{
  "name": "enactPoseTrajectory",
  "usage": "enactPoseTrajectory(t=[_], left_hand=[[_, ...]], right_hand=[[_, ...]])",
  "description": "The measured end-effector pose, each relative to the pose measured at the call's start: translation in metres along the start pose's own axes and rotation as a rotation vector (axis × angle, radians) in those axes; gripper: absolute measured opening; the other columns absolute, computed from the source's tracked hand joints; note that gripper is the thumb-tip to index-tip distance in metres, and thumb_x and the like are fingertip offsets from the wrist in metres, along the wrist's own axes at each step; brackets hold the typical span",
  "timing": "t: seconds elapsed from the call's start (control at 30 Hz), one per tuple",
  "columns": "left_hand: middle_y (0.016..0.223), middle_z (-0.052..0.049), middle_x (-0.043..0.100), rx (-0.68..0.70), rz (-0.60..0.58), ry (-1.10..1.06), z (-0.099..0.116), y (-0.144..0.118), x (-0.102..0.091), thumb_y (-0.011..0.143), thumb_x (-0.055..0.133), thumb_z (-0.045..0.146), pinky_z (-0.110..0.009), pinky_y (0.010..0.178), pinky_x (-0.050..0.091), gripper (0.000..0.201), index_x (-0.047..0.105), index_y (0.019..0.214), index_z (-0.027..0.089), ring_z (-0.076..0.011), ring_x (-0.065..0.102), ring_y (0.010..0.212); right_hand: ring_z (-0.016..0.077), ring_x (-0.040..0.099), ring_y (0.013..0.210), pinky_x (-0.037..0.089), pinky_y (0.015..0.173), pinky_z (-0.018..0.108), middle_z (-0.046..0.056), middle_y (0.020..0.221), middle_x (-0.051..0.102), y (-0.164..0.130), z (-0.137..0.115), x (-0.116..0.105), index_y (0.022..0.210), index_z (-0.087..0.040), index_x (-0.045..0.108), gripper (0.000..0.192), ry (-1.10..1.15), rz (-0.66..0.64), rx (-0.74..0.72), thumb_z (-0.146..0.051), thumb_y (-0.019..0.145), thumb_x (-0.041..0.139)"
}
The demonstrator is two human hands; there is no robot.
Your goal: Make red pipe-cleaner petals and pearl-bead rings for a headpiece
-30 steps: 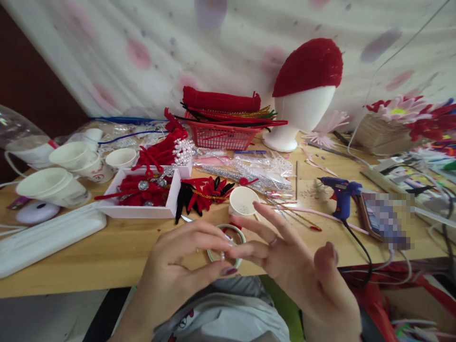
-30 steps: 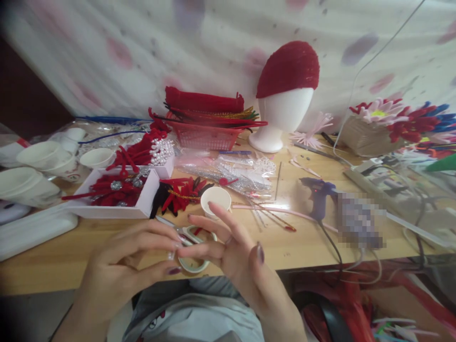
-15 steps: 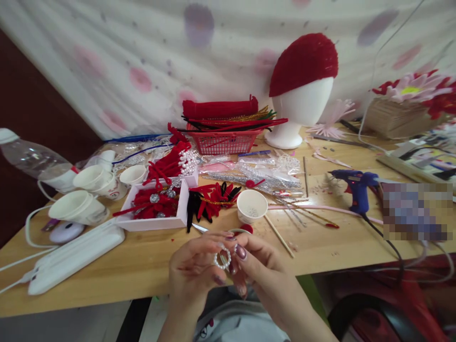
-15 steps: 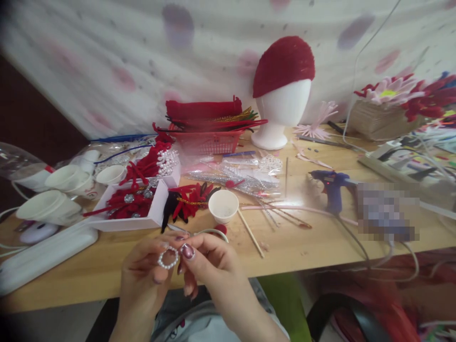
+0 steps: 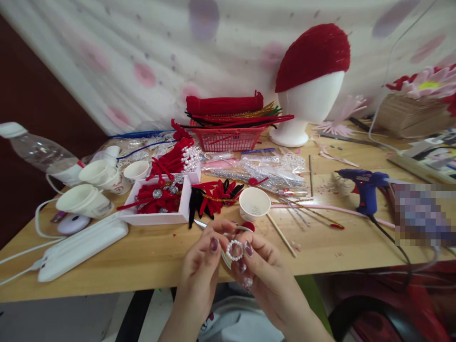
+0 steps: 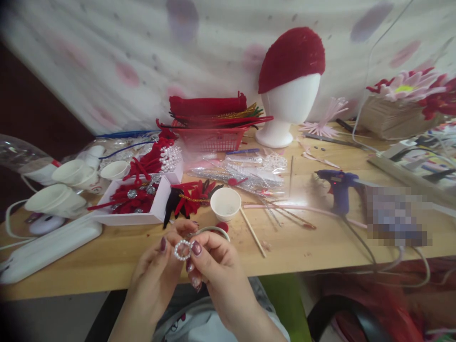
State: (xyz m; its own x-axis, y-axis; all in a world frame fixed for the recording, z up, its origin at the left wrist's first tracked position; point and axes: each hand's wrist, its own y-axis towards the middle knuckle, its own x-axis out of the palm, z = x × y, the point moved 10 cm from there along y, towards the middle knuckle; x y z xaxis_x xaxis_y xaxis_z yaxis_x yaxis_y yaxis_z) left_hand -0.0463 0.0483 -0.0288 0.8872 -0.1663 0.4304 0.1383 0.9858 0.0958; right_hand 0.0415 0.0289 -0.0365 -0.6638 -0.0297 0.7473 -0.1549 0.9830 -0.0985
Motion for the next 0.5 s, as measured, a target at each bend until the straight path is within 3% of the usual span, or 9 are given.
enactPoseTrajectory(t=[0.1,0.33,0.5], left_hand=[[0.108,-0.008,0.060,-0.071,-0.019,-0.069,-0.0056,-0.0014,0.0060,0.092,0.063,0.048,-0.029,0.065,0.055,0.037,0.067,0.072,0.017,-0.0202,0.064,0.086],[0.106,-0.005,0.059,-0.137,0.046,-0.140,-0.0022,-0.0036,0.0103,0.078,0.079,0.048,-0.029,0.085,0.052,0.033,0.067,0.068,0.019,-0.0217,0.060,0.098],[0.108,-0.007,0.060,-0.166,0.039,-0.109,-0.0036,-0.0023,0.0116,0.078,0.077,0.054,-0.032,0.088,0.052,0.037,0.069,0.068,0.019,-0.0256,0.059,0.105]], right_hand=[[0.0046,0.034,0.046,0.029,0.045,0.014,-0.004,0.056,0.050,-0.0008,0.0016,0.0017,0.075,-0.017,0.069,0.027,0.041,-0.030,0.015,-0.040,0.083,0.080],[0.0036,0.034,0.046,0.032,0.045,0.012,-0.006,0.057,0.047,-0.0032,0.0051,0.0028,0.074,-0.017,0.068,0.023,0.102,-0.055,0.020,-0.035,0.086,0.078],[0.0037,0.038,0.047,0.035,0.045,0.012,-0.005,0.061,0.051,-0.0019,0.0008,0.0061,0.076,-0.017,0.068,0.024,0.085,-0.040,0.021,-0.037,0.084,0.080]])
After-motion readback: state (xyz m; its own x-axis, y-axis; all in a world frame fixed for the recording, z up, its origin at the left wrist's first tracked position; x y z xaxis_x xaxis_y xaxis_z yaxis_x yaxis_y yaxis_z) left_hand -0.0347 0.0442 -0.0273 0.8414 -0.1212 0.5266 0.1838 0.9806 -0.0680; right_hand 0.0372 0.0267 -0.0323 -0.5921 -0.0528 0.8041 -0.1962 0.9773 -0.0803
